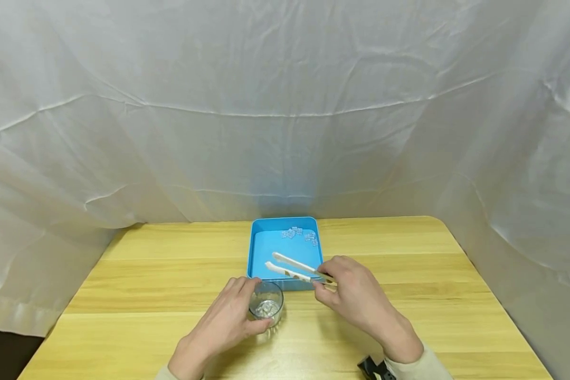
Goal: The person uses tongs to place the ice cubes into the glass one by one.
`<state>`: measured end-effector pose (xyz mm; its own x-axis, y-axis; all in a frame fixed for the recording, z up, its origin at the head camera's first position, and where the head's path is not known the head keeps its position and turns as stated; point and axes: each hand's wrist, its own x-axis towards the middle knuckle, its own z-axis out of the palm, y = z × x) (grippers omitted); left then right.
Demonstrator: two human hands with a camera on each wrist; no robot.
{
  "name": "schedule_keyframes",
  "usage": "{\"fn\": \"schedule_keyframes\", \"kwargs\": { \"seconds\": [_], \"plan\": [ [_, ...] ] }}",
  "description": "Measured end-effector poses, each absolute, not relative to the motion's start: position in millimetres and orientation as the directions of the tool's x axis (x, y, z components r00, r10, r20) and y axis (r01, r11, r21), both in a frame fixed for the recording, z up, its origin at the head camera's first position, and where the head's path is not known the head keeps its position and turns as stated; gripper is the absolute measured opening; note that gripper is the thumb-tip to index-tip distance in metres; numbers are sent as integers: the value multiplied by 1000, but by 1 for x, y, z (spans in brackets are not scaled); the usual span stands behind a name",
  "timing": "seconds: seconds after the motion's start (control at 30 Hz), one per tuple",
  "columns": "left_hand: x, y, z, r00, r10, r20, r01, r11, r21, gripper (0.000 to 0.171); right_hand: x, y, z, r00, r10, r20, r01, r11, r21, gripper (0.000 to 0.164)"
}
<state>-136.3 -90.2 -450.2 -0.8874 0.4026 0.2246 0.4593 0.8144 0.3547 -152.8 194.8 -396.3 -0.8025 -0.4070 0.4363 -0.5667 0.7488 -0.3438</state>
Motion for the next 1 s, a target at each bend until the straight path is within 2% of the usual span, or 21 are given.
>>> {"fn": "schedule_keyframes", "kwargs": {
  "seconds": [0.2, 0.4, 0.57, 0.77, 1.0],
  "plan": [
    [-136, -91, -450, -888, 406, 218, 460, 811, 362, 79, -157, 190, -401, -843, -277, 461, -463, 811, -359, 12],
    [-136, -91, -450, -893, 399, 208, 450, 808, 381, 78, -165, 186, -409, -892, -197, 406, -358, 858, -369, 18],
    [-137, -90, -451, -900, 392, 191, 436, 808, 397, 79, -176, 185, -417, -911, -179, 372, -304, 900, -312, 19],
    [-137, -90, -451, -904, 387, 183, 428, 810, 402, 79, -196, 181, -427, -888, -209, 409, -306, 933, -188, 22],
    [-136, -90, -450, -905, 388, 172, 424, 812, 401, 79, -214, 177, -436, -884, -209, 419, -284, 951, -125, 28]
  ]
}}
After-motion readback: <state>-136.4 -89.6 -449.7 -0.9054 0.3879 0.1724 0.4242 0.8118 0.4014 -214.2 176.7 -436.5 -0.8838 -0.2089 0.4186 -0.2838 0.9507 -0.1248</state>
